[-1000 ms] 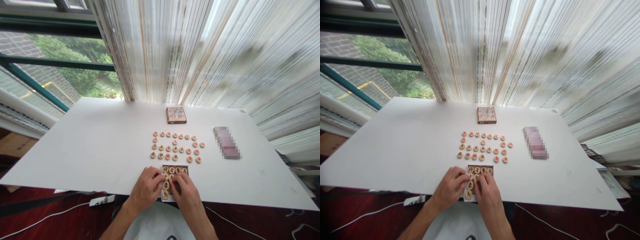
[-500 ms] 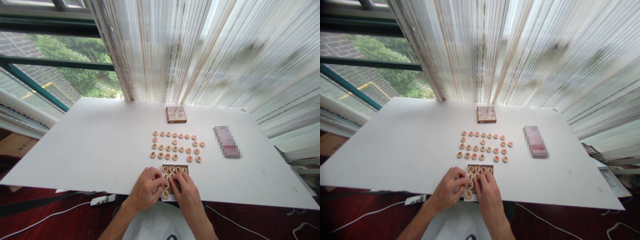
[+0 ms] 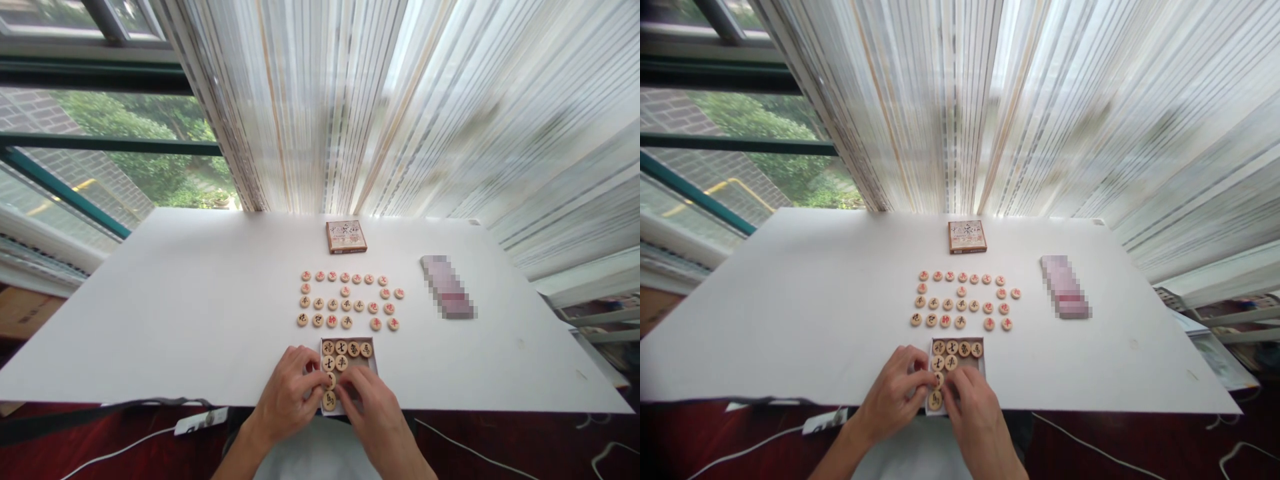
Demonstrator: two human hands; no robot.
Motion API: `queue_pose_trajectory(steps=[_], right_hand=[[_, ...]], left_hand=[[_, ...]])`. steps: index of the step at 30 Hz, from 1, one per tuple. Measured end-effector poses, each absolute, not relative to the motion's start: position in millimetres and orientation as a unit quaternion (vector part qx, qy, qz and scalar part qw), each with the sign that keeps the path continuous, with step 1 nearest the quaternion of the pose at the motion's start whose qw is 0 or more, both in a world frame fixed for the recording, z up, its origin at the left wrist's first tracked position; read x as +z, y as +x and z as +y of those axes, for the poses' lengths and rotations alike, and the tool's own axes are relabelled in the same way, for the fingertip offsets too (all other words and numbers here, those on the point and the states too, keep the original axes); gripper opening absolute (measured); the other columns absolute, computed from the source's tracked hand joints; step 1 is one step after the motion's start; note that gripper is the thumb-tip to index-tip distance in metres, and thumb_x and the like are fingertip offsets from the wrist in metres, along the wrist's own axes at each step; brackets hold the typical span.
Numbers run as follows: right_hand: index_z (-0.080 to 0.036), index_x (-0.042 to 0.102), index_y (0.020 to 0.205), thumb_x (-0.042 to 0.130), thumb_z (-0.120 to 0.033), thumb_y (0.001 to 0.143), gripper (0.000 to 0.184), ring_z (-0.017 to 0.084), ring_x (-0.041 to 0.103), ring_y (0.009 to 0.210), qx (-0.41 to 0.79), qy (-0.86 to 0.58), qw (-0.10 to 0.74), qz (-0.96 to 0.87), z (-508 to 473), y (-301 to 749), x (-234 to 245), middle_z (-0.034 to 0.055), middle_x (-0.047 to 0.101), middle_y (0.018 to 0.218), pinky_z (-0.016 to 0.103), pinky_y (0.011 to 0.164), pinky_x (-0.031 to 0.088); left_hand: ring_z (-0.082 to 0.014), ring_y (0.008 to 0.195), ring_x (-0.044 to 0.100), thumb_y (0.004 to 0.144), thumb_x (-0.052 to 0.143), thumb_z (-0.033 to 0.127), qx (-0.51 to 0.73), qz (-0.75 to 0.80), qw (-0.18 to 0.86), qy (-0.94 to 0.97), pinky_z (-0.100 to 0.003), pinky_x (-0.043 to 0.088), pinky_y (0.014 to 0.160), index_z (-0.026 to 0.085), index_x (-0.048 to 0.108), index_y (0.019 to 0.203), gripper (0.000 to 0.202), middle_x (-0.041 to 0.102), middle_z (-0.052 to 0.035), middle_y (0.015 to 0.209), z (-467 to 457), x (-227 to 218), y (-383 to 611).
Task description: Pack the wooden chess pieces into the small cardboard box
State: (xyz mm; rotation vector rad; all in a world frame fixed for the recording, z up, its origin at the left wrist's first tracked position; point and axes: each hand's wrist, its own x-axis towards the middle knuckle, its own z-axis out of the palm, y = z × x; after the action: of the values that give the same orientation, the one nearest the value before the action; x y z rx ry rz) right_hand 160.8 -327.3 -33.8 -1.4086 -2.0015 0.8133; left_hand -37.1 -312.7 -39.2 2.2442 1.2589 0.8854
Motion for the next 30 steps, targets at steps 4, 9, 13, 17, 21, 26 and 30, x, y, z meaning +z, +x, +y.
queue_pose_trajectory(steps=[4, 9, 13, 17, 21, 26, 30], right_hand=[[-0.023, 0.062, 0.091, 0.059, -0.004, 0.09, 0.02, 0.019, 0.069, 0.08, 0.322, -0.522, 0.268, -0.743, -327.5, 156.5, -31.6, 0.0012, 0.067, 0.089, 0.028, 0.071, 0.056], [-0.023, 0.063, 0.09, 0.058, -0.007, 0.093, 0.017, 0.019, 0.069, 0.078, 0.314, -0.517, 0.28, -0.746, -325.1, 156.3, -36.7, 0.0011, 0.067, 0.085, 0.027, 0.068, 0.056], [-0.023, 0.064, 0.092, 0.054, -0.017, 0.098, 0.013, 0.018, 0.069, 0.077, 0.328, -0.503, 0.306, -0.739, -324.0, 161.0, -35.2, 0.0027, 0.067, 0.087, 0.025, 0.066, 0.058], [-0.024, 0.065, 0.096, 0.052, -0.026, 0.101, 0.014, 0.017, 0.068, 0.075, 0.313, -0.507, 0.325, -0.734, -317.6, 172.6, -22.8, 0.0041, 0.07, 0.09, 0.025, 0.066, 0.058], [-0.024, 0.067, 0.098, 0.053, -0.03, 0.101, 0.015, 0.019, 0.067, 0.073, 0.247, -0.545, 0.357, -0.717, -306.8, 191.9, -12.8, 0.0047, 0.072, 0.089, 0.026, 0.063, 0.058], [-0.023, 0.068, 0.1, 0.056, -0.038, 0.099, 0.019, 0.019, 0.065, 0.069, 0.177, -0.614, 0.384, -0.666, -293.1, 220.5, -20.3, 0.0061, 0.073, 0.092, 0.024, 0.048, 0.052], [-0.022, 0.07, 0.101, 0.057, -0.044, 0.098, 0.026, 0.019, 0.064, 0.068, 0.111, -0.647, 0.391, -0.645, -282.4, 240.0, -33.0, 0.0064, 0.072, 0.088, 0.026, 0.053, 0.053]], left_hand=[[-0.0208, 0.086, 0.054, 0.089, 0.051, 0.008, 0.322, 0.455, 0.213, 0.802, -0.038, 0.044, 0.079, 0.021, 0.069, 0.087, 0.022, 0.058, -0.0056, 0.092, -313.0, -38.3, -36.9], [-0.0213, 0.086, 0.055, 0.089, 0.049, 0.006, 0.333, 0.461, 0.22, 0.793, -0.038, 0.046, 0.079, 0.021, 0.068, 0.089, 0.024, 0.058, -0.0061, 0.093, -313.1, -39.4, -37.8], [-0.0219, 0.089, 0.057, 0.09, 0.048, 0.007, 0.345, 0.467, 0.229, 0.782, -0.038, 0.05, 0.08, 0.021, 0.067, 0.094, 0.024, 0.059, -0.0067, 0.094, -313.2, -41.5, -38.9], [-0.0208, 0.089, 0.059, 0.093, 0.047, 0.008, 0.368, 0.471, 0.26, 0.759, -0.036, 0.053, 0.079, 0.022, 0.066, 0.095, 0.023, 0.059, -0.0069, 0.095, -311.6, -39.4, -40.1], [-0.0191, 0.092, 0.062, 0.096, 0.048, 0.01, 0.395, 0.466, 0.284, 0.739, -0.033, 0.055, 0.082, 0.022, 0.067, 0.095, 0.023, 0.06, -0.0067, 0.097, -303.2, -31.3, -42.3], [-0.02, 0.101, 0.064, 0.096, 0.051, 0.012, 0.429, 0.473, 0.234, 0.733, -0.035, 0.055, 0.091, 0.022, 0.065, 0.106, 0.019, 0.064, -0.0071, 0.104, -276.8, -19.1, -45.5], [-0.0204, 0.101, 0.064, 0.097, 0.056, 0.015, 0.415, 0.462, 0.204, 0.757, -0.037, 0.054, 0.092, 0.022, 0.064, 0.112, 0.019, 0.068, -0.0067, 0.105, -245.9, -6.3, -44.5]])
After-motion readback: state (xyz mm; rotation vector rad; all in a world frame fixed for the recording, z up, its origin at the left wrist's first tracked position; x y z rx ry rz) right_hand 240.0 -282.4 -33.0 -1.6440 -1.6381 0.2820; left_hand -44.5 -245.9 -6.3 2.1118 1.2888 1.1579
